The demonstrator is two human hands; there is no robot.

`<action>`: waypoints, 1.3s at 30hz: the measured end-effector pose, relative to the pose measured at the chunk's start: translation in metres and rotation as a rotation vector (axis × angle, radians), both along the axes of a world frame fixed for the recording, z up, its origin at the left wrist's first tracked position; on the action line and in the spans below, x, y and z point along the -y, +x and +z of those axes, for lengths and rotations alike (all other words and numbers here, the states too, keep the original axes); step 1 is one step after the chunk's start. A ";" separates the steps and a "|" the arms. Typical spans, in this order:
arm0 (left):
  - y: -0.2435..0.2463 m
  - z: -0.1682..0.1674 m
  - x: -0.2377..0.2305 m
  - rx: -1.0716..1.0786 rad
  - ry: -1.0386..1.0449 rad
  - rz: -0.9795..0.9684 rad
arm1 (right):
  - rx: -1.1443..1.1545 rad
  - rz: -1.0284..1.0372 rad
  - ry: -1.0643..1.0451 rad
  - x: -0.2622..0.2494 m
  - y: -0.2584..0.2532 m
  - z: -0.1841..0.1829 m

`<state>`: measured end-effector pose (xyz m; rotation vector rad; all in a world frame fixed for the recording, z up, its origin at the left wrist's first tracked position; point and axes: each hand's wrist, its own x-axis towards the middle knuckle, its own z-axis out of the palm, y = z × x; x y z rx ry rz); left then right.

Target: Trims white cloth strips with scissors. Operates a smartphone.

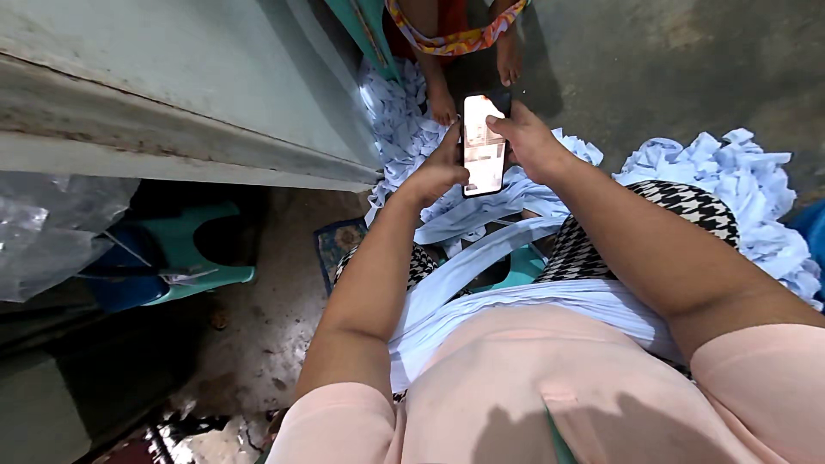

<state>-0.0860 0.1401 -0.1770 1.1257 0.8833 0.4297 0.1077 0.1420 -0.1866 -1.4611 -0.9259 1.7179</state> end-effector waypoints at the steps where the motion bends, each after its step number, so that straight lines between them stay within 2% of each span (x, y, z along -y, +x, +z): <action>1: -0.002 -0.002 -0.001 0.013 0.003 0.016 | -0.007 0.021 0.006 0.001 0.000 0.002; 8: -0.009 -0.001 -0.007 0.145 -0.058 0.197 | 0.034 0.290 -0.038 0.007 -0.001 0.007; 11: -0.010 -0.001 -0.010 0.139 -0.062 0.251 | 0.027 0.367 -0.098 0.007 -0.002 0.010; 15: -0.011 0.001 -0.011 0.129 -0.061 0.287 | -0.013 0.437 -0.059 0.008 0.000 0.007; 22: -0.013 0.002 -0.011 0.160 -0.070 0.285 | 0.029 0.440 -0.010 0.008 -0.001 0.007; 39: -0.014 0.002 -0.012 0.165 -0.064 0.266 | -0.002 0.375 -0.089 0.006 -0.002 0.013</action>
